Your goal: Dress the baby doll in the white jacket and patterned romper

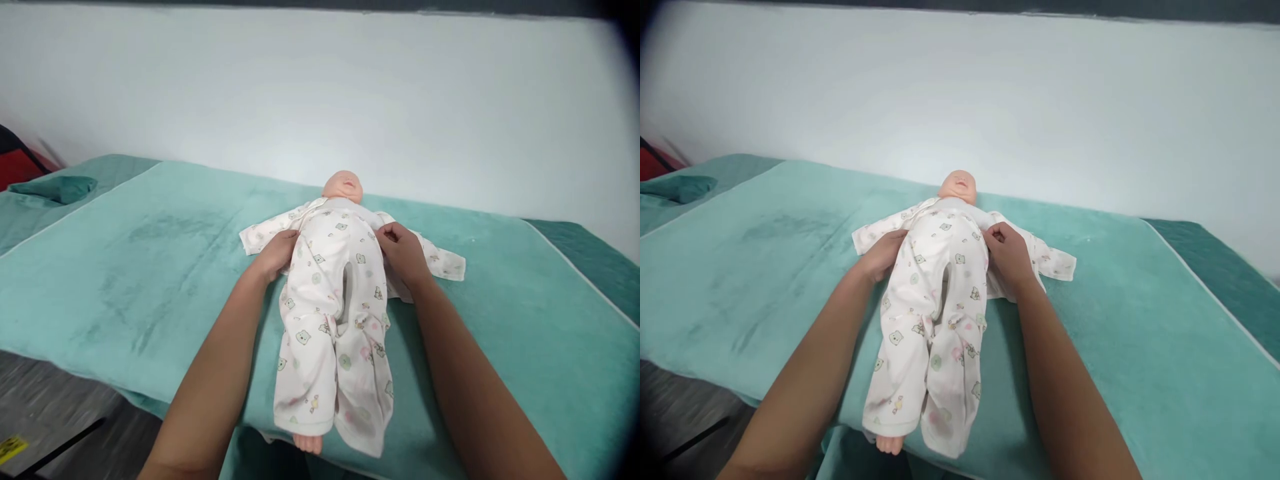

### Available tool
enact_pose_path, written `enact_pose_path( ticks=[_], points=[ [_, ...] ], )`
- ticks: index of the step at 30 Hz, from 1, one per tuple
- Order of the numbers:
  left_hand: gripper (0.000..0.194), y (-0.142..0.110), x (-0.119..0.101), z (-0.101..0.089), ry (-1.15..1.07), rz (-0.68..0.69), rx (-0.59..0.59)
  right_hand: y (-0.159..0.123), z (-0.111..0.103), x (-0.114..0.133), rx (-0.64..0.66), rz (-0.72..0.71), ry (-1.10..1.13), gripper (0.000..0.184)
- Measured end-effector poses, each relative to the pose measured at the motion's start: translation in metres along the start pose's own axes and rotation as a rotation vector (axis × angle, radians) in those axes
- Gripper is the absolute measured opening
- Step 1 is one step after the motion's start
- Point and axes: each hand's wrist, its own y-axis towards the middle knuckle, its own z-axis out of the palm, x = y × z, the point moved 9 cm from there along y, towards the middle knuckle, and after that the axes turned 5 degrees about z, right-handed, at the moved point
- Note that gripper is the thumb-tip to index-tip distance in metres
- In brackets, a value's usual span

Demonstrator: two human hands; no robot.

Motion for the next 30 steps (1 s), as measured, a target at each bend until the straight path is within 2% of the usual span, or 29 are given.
enact_pose_path(
  ticks=[2, 5, 8, 14, 20, 22, 28, 30],
  points=[
    [0.024, -0.005, 0.0, 0.008, -0.043, -0.041, 0.107, -0.005, 0.004, -0.011, 0.104, 0.107, 0.004, 0.028],
    [0.034, -0.013, -0.001, 0.018, -0.063, -0.091, 0.22, -0.014, 0.018, -0.027, 0.302, 0.269, 0.202, 0.029],
    [0.041, -0.016, 0.0, 0.023, -0.091, -0.125, 0.262, -0.018, 0.026, -0.031, 0.427, 0.301, 0.396, 0.026],
    [0.058, -0.013, 0.002, 0.03, -0.232, -0.047, 0.339, -0.014, 0.024, -0.03, 0.458, 0.285, 0.553, 0.026],
    [0.067, -0.017, -0.006, 0.036, -0.282, 0.03, 0.375, -0.017, 0.037, -0.019, 0.493, 0.271, 0.658, 0.018],
    [0.068, -0.02, -0.01, 0.039, -0.284, 0.05, 0.386, -0.016, 0.041, -0.018, 0.492, 0.286, 0.685, 0.02],
    [0.073, -0.025, -0.014, 0.039, -0.227, 0.026, 0.346, -0.017, 0.036, -0.018, 0.489, 0.246, 0.665, 0.025],
    [0.076, -0.027, -0.016, 0.038, -0.215, 0.014, 0.321, -0.021, 0.034, -0.015, 0.509, 0.217, 0.642, 0.033]
  ],
)
